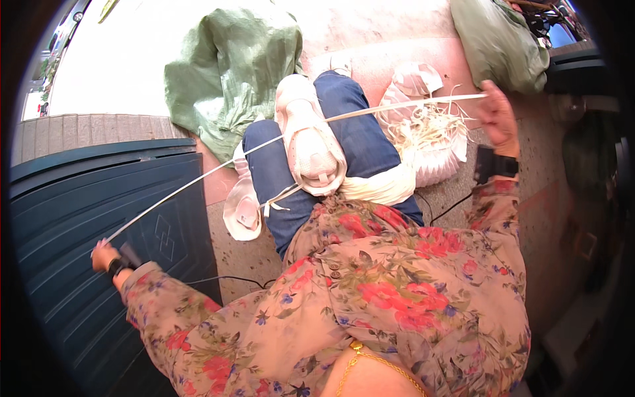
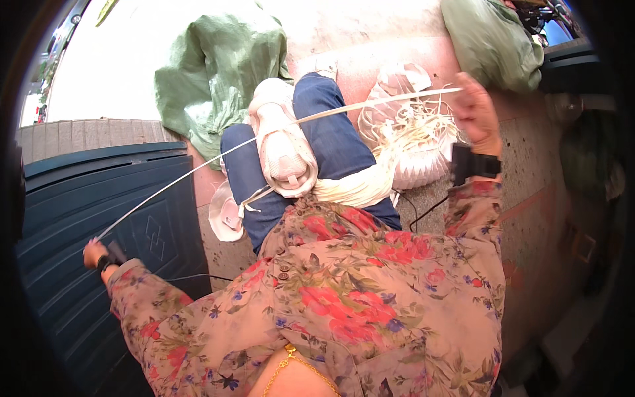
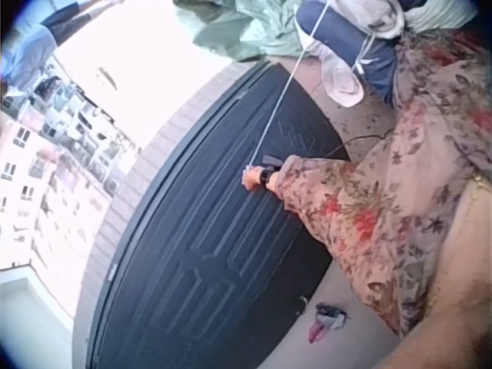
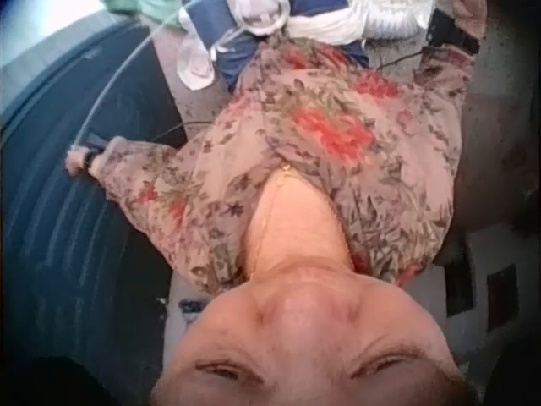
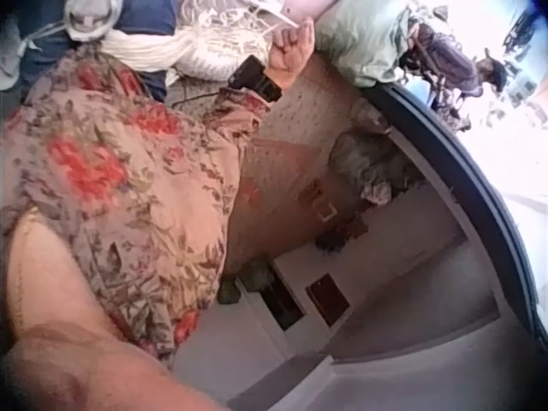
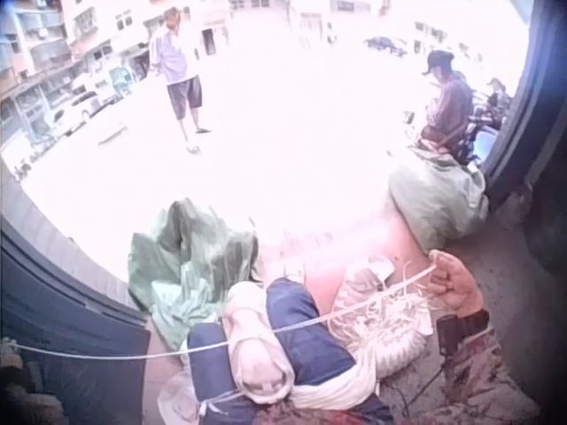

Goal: The recorder is lacing a white sneaker while seated.

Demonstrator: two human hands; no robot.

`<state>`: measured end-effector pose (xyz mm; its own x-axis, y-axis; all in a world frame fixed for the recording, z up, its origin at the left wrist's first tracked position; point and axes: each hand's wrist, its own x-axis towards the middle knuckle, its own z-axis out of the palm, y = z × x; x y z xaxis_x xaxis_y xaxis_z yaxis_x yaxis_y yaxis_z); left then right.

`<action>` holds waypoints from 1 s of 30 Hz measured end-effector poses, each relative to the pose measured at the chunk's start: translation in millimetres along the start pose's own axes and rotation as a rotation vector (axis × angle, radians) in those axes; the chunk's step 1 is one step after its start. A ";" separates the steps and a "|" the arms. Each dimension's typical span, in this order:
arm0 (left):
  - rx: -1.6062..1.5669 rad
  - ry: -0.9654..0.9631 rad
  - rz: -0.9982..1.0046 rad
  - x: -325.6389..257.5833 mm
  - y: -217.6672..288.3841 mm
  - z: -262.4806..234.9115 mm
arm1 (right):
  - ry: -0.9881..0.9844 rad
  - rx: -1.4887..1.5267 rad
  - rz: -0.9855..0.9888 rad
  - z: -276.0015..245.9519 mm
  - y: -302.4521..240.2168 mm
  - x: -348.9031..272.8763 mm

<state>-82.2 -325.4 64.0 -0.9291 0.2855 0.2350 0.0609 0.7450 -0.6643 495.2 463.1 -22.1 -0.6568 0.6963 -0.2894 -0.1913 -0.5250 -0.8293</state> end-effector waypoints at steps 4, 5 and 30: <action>-0.510 -0.120 -0.471 -6.1 -75.7 16.8 | -0.165 0.710 -0.161 -62.8 -67.6 -6.4; -0.513 -0.044 -0.376 -4.0 -78.5 13.3 | -0.205 0.758 -0.234 -64.3 -83.0 -10.6; -2.051 -1.418 0.033 -144.4 461.1 -333.7 | -0.608 -1.331 -0.475 180.5 172.9 31.1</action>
<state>201.8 178.1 -39.5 -0.4553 0.5562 -0.6952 -0.6009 0.3842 0.7009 310.1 305.6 -88.2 -0.9779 0.1954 0.0748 0.0896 0.7140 -0.6944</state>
